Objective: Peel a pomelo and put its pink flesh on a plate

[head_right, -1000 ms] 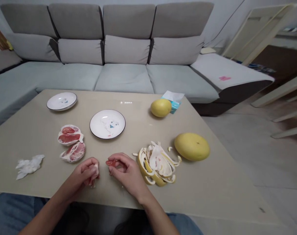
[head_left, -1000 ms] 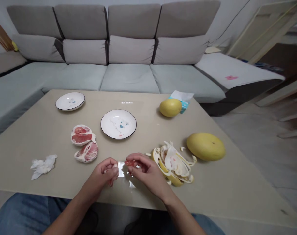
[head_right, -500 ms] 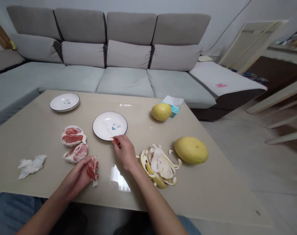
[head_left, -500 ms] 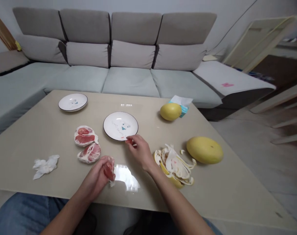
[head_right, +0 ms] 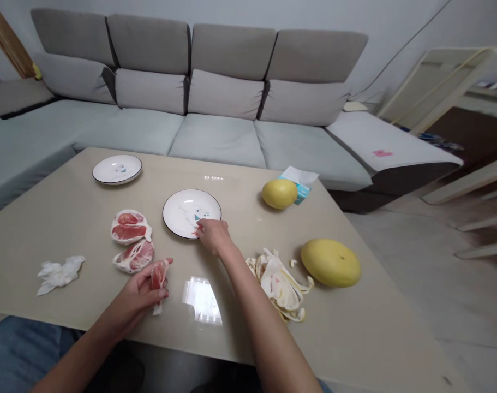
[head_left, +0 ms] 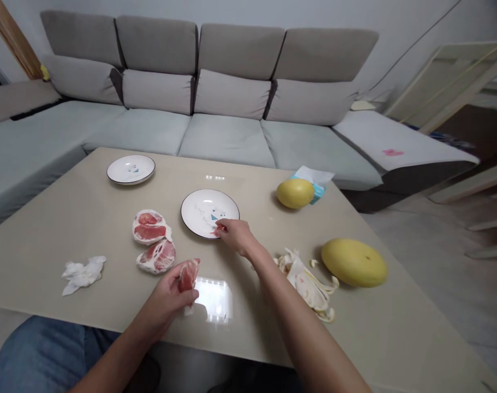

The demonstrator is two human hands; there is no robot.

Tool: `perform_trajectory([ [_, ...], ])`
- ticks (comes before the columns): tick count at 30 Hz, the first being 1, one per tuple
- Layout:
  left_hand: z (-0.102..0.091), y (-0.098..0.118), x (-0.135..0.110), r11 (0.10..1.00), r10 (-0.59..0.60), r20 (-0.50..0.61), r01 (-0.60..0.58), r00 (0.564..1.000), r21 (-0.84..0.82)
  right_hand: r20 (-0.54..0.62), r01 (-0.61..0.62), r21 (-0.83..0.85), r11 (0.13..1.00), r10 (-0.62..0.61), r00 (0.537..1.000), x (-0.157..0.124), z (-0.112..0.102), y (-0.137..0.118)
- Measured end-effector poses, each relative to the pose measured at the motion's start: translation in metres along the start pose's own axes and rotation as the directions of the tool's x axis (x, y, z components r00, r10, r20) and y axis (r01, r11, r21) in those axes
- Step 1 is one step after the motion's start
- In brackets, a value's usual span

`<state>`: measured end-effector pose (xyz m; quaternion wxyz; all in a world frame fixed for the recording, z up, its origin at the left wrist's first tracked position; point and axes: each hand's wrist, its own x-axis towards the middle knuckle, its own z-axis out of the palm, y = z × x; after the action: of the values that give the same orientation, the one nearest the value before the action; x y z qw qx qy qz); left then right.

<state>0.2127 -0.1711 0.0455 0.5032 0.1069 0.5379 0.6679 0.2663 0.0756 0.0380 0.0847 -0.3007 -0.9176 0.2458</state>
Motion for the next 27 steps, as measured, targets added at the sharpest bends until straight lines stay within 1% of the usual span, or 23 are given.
perform_trajectory([
  [2, 0.002, 0.001, 0.000, 0.999, 0.016, 0.003, -0.016, 1.000, 0.032, -0.035, 0.029, 0.024, 0.999, -0.028, 0.999, -0.006, -0.006, 0.001],
  [4, 0.004, 0.003, 0.000, 0.997, 0.051, 0.014, -0.052, 0.999, 0.059, -0.093, 0.059, 0.058, 0.997, -0.053, 0.994, -0.020, -0.014, 0.000],
  [6, 0.008, 0.004, -0.002, 0.992, 0.087, 0.032, -0.090, 0.996, 0.089, -0.144, 0.076, 0.095, 0.993, -0.062, 0.988, -0.043, -0.023, -0.004],
  [8, 0.012, 0.003, -0.003, 0.986, 0.117, 0.063, -0.124, 0.991, 0.113, -0.164, 0.078, 0.165, 0.983, -0.050, 0.985, -0.073, -0.030, -0.011],
  [9, 0.014, 0.002, -0.004, 0.983, 0.135, 0.079, -0.144, 0.988, 0.117, -0.142, 0.060, 0.307, 0.950, -0.016, 0.990, -0.089, -0.031, -0.015],
  [11, 0.019, 0.000, -0.006, 0.975, 0.169, 0.106, -0.182, 0.980, 0.130, 0.013, -0.036, 0.547, 0.837, 0.034, 0.999, -0.120, -0.031, -0.026],
  [12, 0.021, -0.001, -0.007, 0.969, 0.187, 0.115, -0.203, 0.976, 0.141, 0.075, -0.078, 0.632, 0.771, 0.039, 0.996, -0.134, -0.029, -0.033],
  [14, 0.027, -0.003, -0.009, 0.955, 0.221, 0.133, -0.242, 0.966, 0.173, 0.121, -0.119, 0.743, 0.659, 0.043, 0.992, -0.153, -0.023, -0.044],
  [16, 0.031, -0.004, -0.011, 0.936, 0.251, 0.157, -0.281, 0.955, 0.213, 0.122, -0.125, 0.788, 0.602, 0.046, 0.991, -0.163, -0.019, -0.054],
  [18, 0.035, -0.005, -0.012, 0.915, 0.281, 0.176, -0.318, 0.944, 0.248, 0.121, -0.135, 0.813, 0.567, 0.062, 0.991, -0.165, -0.017, -0.060],
  [22, 0.039, -0.008, -0.013, 0.886, 0.317, 0.197, -0.364, 0.928, 0.288, 0.165, -0.186, 0.878, 0.441, 0.087, 0.983, -0.163, -0.016, -0.061],
  [24, 0.039, -0.011, -0.012, 0.901, 0.293, 0.205, -0.341, 0.934, 0.268, 0.184, -0.199, 0.911, 0.362, 0.075, 0.980, -0.164, -0.016, -0.060],
  [27, 0.038, -0.014, -0.010, 0.955, 0.199, 0.179, -0.231, 0.964, 0.185, 0.177, -0.190, 0.942, 0.276, 0.071, 0.982, -0.165, -0.016, -0.059],
])
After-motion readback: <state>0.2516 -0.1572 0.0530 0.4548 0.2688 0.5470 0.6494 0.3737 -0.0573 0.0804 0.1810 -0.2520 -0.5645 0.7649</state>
